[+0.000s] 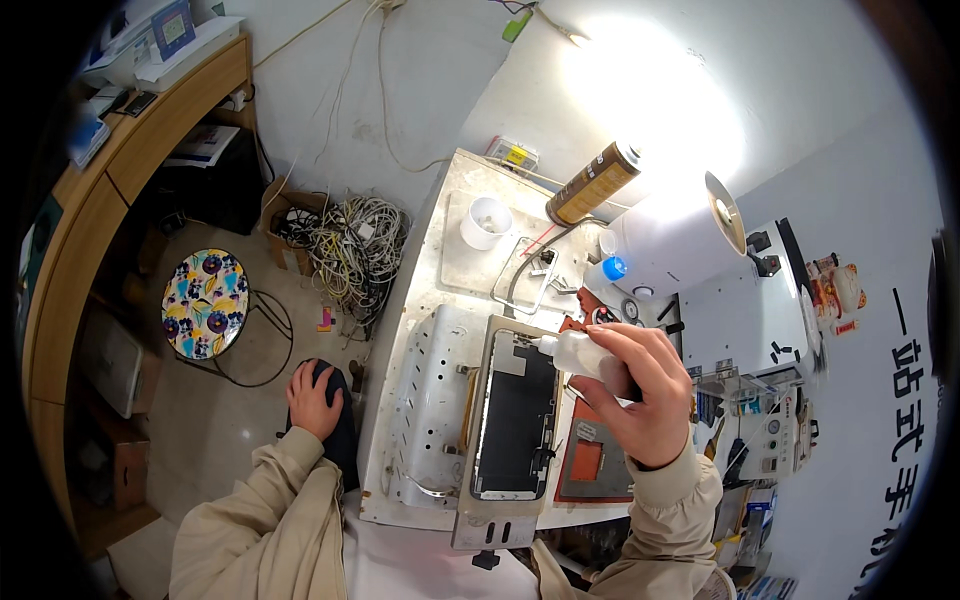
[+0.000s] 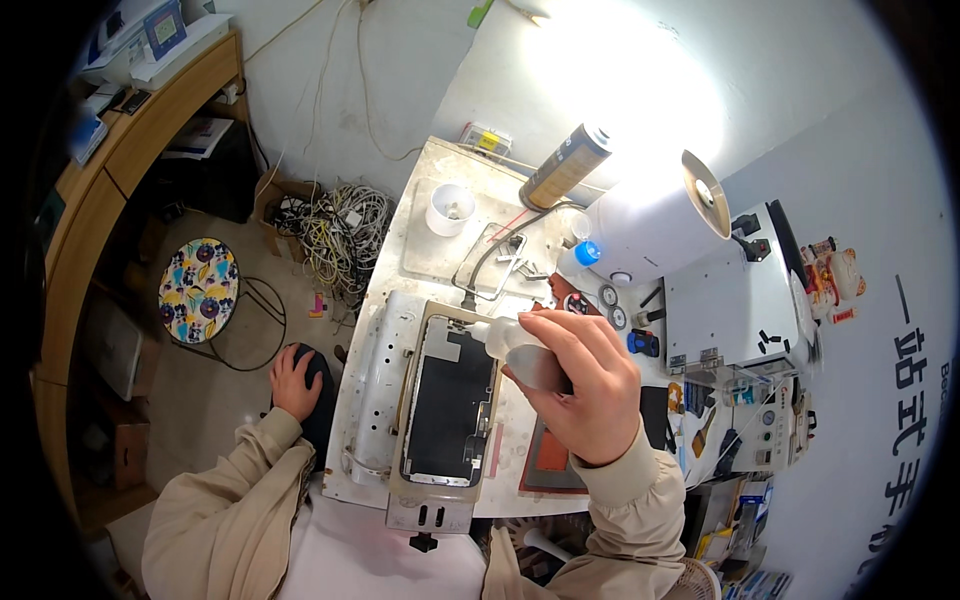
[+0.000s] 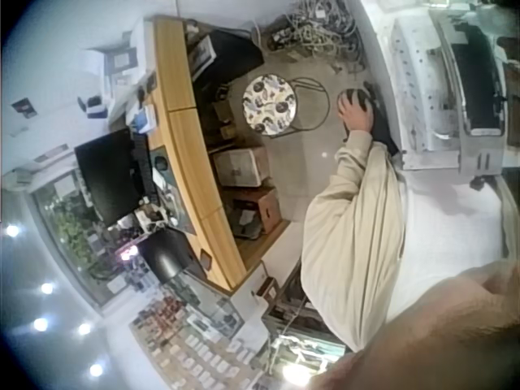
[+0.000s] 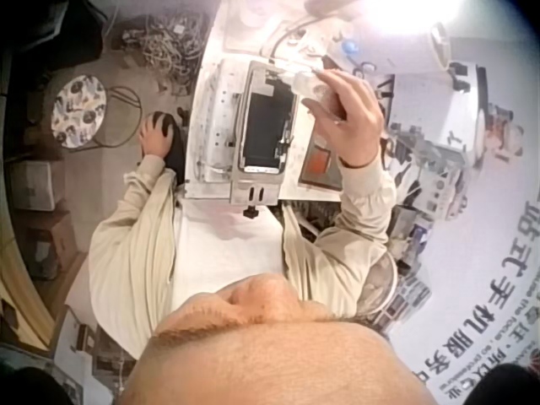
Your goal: The person applies a liquid adhesive from a small bottle to the edges of a disassembled smartphone frame. They then use a cotton pad to wipe the surface and a plastic spudger to adjust internal components within the device.
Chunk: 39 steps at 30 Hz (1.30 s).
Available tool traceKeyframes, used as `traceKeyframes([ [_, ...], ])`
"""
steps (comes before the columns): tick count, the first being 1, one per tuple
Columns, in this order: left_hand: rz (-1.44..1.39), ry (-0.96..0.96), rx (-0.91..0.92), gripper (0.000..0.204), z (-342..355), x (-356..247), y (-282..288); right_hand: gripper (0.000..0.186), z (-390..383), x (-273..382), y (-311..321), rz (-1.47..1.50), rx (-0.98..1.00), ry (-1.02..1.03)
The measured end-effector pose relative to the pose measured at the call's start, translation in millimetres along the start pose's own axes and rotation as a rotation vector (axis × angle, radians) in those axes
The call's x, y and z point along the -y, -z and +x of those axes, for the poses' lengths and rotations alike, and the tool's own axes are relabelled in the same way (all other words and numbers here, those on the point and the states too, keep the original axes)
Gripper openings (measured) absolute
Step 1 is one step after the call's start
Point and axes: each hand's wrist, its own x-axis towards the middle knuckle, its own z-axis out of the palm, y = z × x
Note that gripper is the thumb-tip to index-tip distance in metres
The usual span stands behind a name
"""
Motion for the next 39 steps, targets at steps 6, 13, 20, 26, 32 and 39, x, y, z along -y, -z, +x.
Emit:
traceKeyframes([
  [6, -0.002, -0.004, -0.005, 0.049, -0.4, 2.3, -2.0, 0.055, 2.7, 0.8, 1.6, -0.031, 0.012, 0.014],
  [13, 0.011, -0.008, 0.006, 0.049, -0.1, 2.8, -2.2, 0.057, -2.3, -0.4, 4.0, -0.013, -0.003, -0.008],
  [20, 0.009, 0.009, 0.021, 0.048, 0.2, 2.1, -1.5, 0.058, -5.0, -1.2, 6.7, -0.012, -0.006, -0.034],
  [26, 0.004, 0.005, 0.011, 0.048, 0.7, 1.7, -1.3, 0.058, -7.2, -2.6, 6.9, -0.014, -0.002, -0.037],
  [32, 0.002, 0.004, 0.016, 0.048, 0.9, 0.8, 0.2, 0.057, -8.3, -4.7, 8.7, -0.023, 0.005, -0.025],
  [39, 0.008, 0.006, 0.021, 0.048, 0.9, 2.4, -1.3, 0.057, -10.0, -5.7, 9.4, -0.019, 0.007, -0.040],
])
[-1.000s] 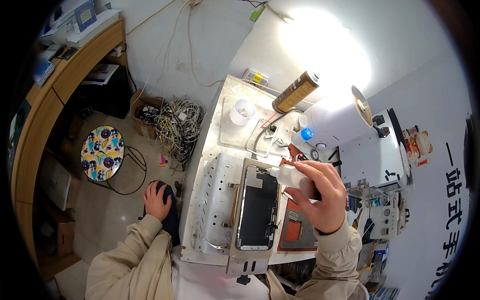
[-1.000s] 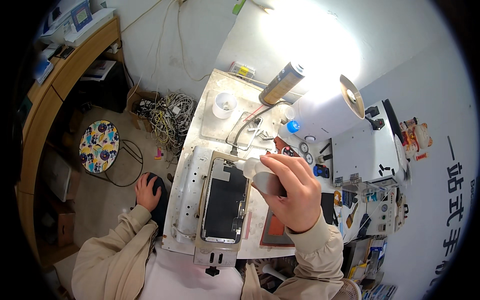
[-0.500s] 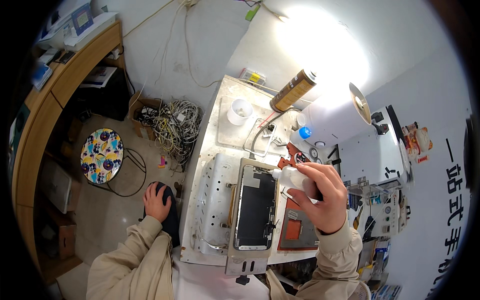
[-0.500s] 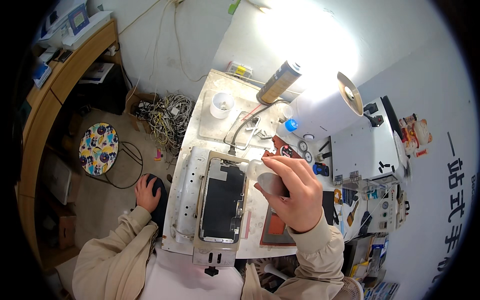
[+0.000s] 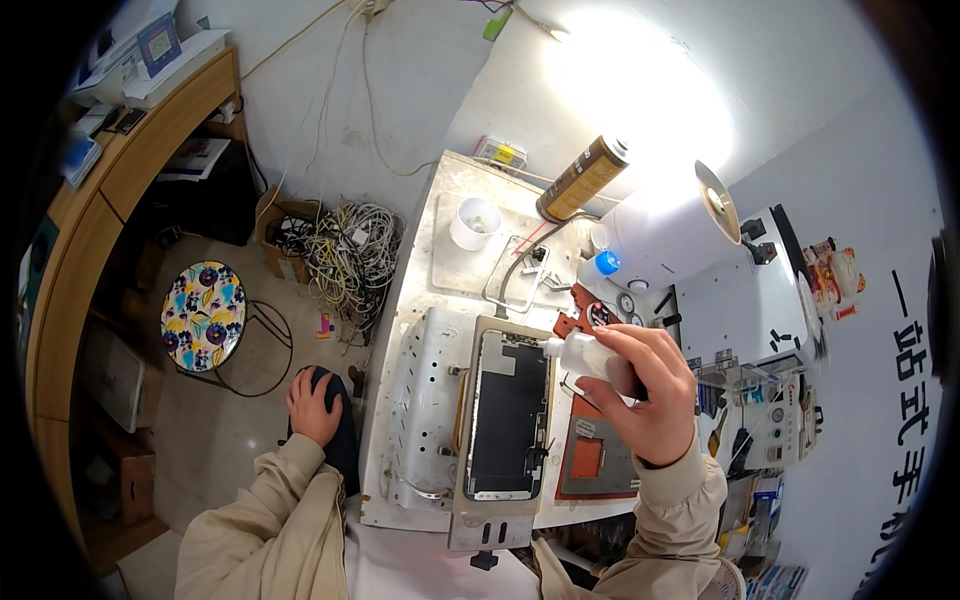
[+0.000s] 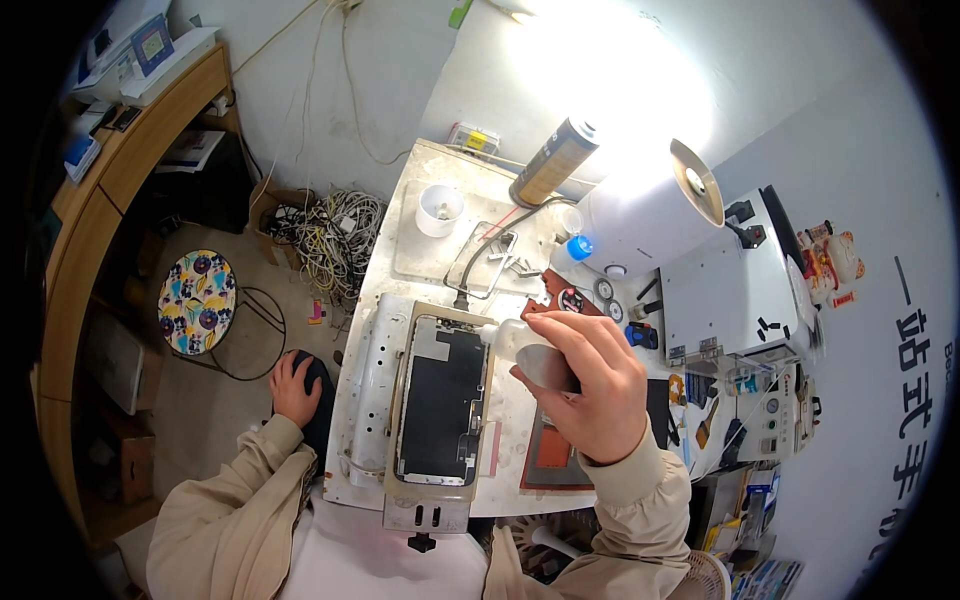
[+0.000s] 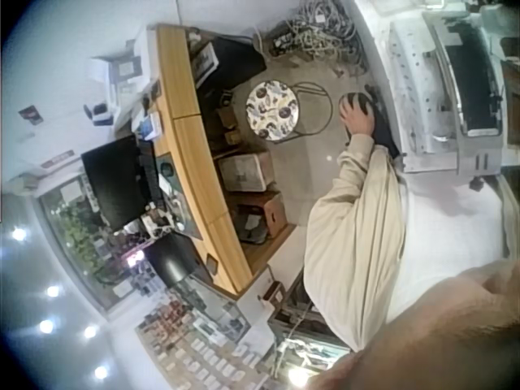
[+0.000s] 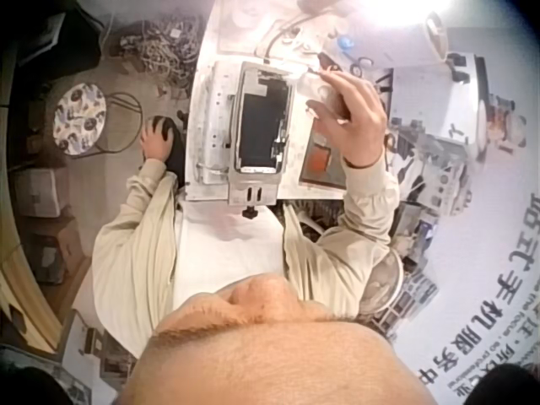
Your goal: The person applies a liquid adhesive from a small bottle to the edges of a disassembled smartphone frame. They then use a cotton pad to wipe the surface and a plastic spudger to adjust internal components within the device.
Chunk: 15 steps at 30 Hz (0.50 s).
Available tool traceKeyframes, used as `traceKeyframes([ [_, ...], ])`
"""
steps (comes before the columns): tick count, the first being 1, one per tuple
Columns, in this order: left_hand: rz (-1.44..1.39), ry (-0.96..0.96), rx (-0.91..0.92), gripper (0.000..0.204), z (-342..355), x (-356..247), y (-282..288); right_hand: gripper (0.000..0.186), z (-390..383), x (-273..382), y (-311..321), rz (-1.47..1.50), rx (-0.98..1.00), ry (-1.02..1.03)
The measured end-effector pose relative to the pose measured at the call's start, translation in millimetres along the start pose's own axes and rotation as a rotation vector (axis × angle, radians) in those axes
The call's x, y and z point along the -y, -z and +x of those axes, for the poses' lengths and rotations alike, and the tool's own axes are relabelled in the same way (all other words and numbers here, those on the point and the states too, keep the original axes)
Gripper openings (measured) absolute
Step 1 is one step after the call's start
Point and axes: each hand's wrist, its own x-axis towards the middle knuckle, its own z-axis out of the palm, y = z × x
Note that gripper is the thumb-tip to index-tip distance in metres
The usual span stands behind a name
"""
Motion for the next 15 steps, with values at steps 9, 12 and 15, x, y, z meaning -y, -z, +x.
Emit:
traceKeyframes([
  [9, 0.006, 0.006, 0.006, 0.048, 0.3, -1.0, -0.1, 0.058, -1.5, 0.9, 2.3, 0.006, -0.008, -0.021],
  [12, 0.004, 0.006, 0.000, 0.048, 0.2, 0.2, -0.6, 0.058, -1.4, 0.4, 2.1, 0.006, -0.015, -0.009],
  [15, 0.006, 0.007, 0.007, 0.049, -0.5, 0.6, 0.1, 0.057, 3.1, 0.8, 0.9, 0.010, -0.016, 0.015],
])
